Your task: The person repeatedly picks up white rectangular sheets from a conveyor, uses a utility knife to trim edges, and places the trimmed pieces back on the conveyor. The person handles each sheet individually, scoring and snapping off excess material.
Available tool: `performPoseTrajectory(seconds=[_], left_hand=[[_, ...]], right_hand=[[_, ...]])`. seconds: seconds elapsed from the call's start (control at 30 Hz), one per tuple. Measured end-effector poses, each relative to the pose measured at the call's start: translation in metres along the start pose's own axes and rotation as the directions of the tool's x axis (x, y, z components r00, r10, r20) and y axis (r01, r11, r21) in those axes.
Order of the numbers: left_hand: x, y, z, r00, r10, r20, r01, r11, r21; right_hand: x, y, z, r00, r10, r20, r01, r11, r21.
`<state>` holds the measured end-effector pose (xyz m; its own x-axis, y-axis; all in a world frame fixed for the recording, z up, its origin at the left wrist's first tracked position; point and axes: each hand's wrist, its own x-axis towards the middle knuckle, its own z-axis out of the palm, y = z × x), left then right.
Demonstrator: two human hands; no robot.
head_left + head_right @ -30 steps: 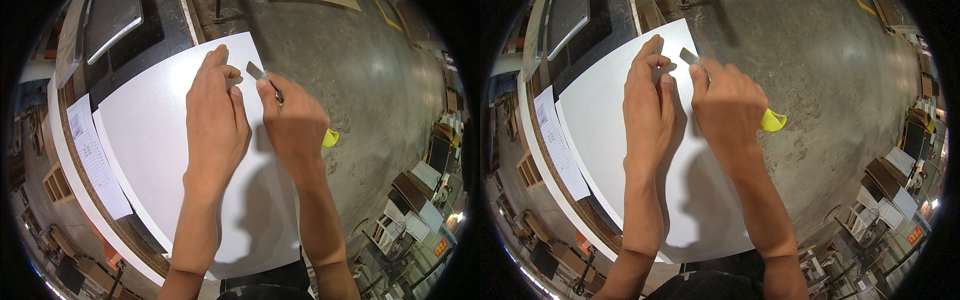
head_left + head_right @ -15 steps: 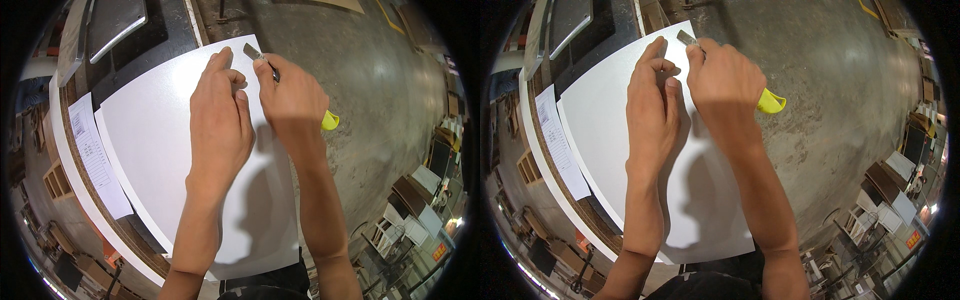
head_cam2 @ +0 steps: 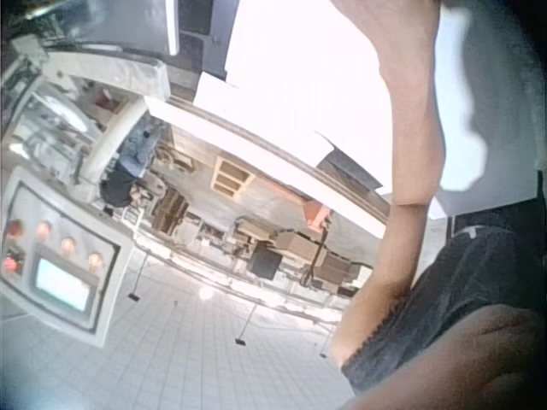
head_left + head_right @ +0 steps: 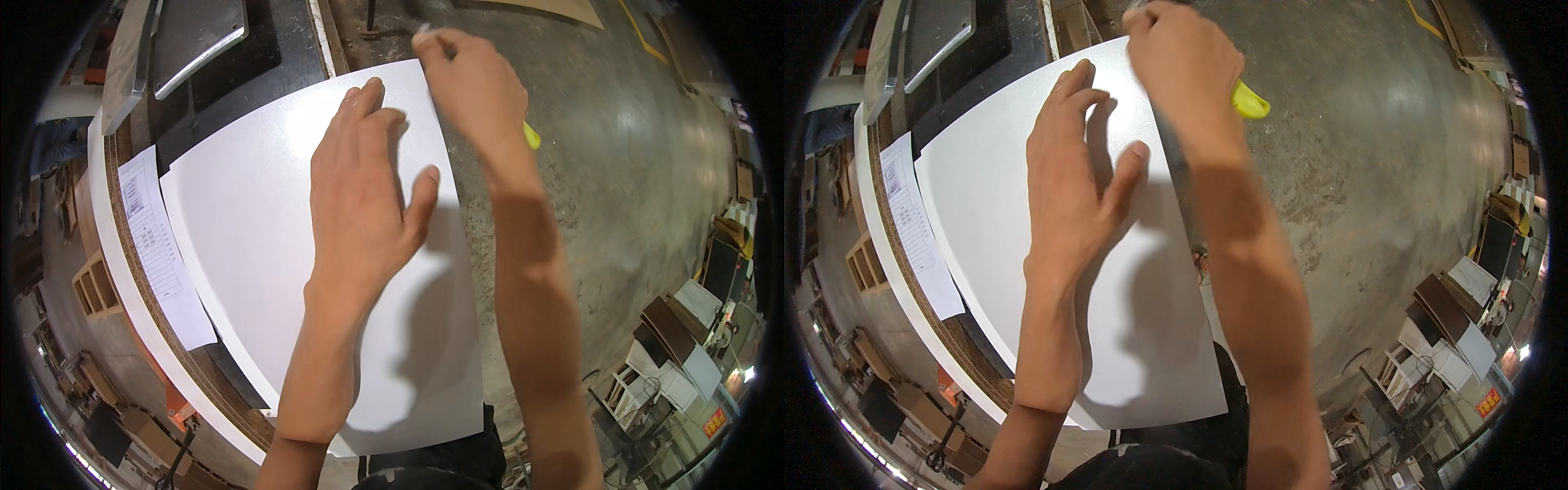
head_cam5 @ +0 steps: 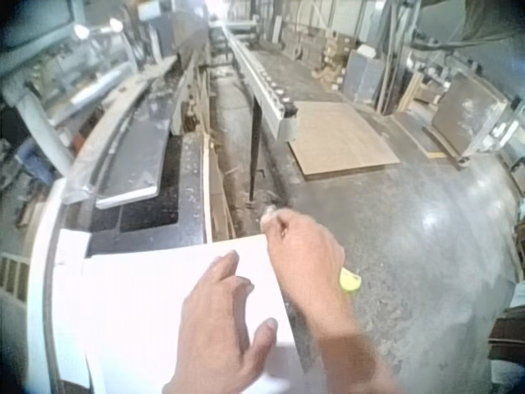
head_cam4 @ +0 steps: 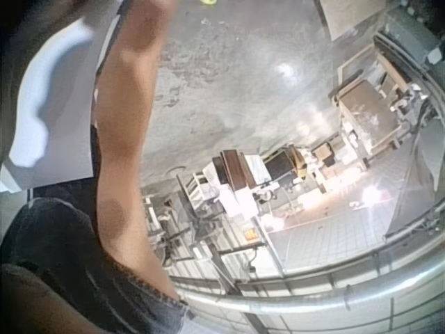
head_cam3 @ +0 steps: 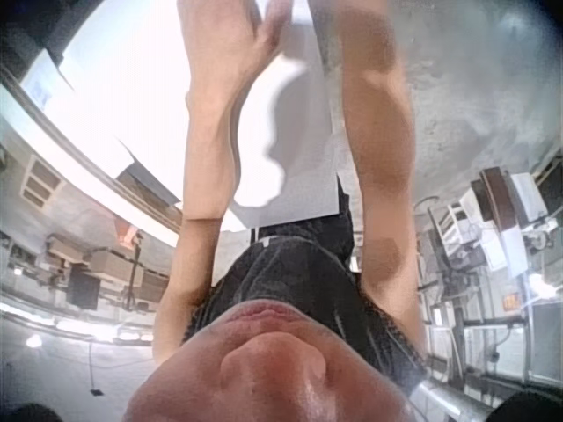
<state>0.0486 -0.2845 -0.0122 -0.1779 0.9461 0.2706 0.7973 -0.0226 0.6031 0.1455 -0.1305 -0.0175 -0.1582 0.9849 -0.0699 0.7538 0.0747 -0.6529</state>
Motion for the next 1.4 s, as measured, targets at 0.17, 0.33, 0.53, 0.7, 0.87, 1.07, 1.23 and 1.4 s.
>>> performPoseTrajectory(seconds=[0.17, 0.33, 0.53, 0.7, 0.87, 1.07, 1.23, 1.4], left_hand=[[-0.005, 0.008, 0.004, 0.999, 0.002, 0.054, -0.013, 0.975, 0.222], [-0.007, 0.010, 0.016, 1.000, -0.016, 0.019, 0.009, 0.948, 0.320], [-0.008, 0.004, 0.004, 0.987, 0.057, 0.150, -0.105, 0.936, 0.337], [-0.009, 0.006, 0.005, 0.987, 0.029, 0.161, -0.081, 0.940, 0.331], [-0.008, 0.009, 0.009, 0.993, 0.014, 0.117, -0.053, 0.940, 0.337], [-0.007, -0.001, 0.016, 0.998, 0.010, -0.068, 0.004, 0.980, 0.200], [-0.004, -0.004, 0.015, 0.978, -0.087, -0.191, 0.078, 0.995, -0.055], [-0.006, -0.014, 0.018, 0.966, -0.137, -0.218, 0.118, 0.988, -0.096]], right_hand=[[0.034, 0.053, -0.027, 0.935, 0.099, 0.341, -0.327, 0.611, 0.721], [0.016, 0.047, -0.021, 0.939, -0.076, 0.336, -0.229, 0.591, 0.773], [0.040, 0.063, -0.004, 0.924, -0.317, 0.212, 0.006, 0.569, 0.823], [0.030, 0.072, -0.004, 0.924, -0.353, 0.143, 0.127, 0.641, 0.757], [0.028, 0.074, -0.002, 0.899, -0.426, 0.100, 0.226, 0.648, 0.728], [0.020, 0.054, -0.002, 0.780, -0.618, -0.096, 0.585, 0.667, 0.461], [0.033, 0.041, -0.011, 0.577, -0.810, -0.102, 0.813, 0.558, 0.170], [0.021, 0.054, -0.020, 0.534, -0.842, -0.079, 0.841, 0.519, 0.154]])
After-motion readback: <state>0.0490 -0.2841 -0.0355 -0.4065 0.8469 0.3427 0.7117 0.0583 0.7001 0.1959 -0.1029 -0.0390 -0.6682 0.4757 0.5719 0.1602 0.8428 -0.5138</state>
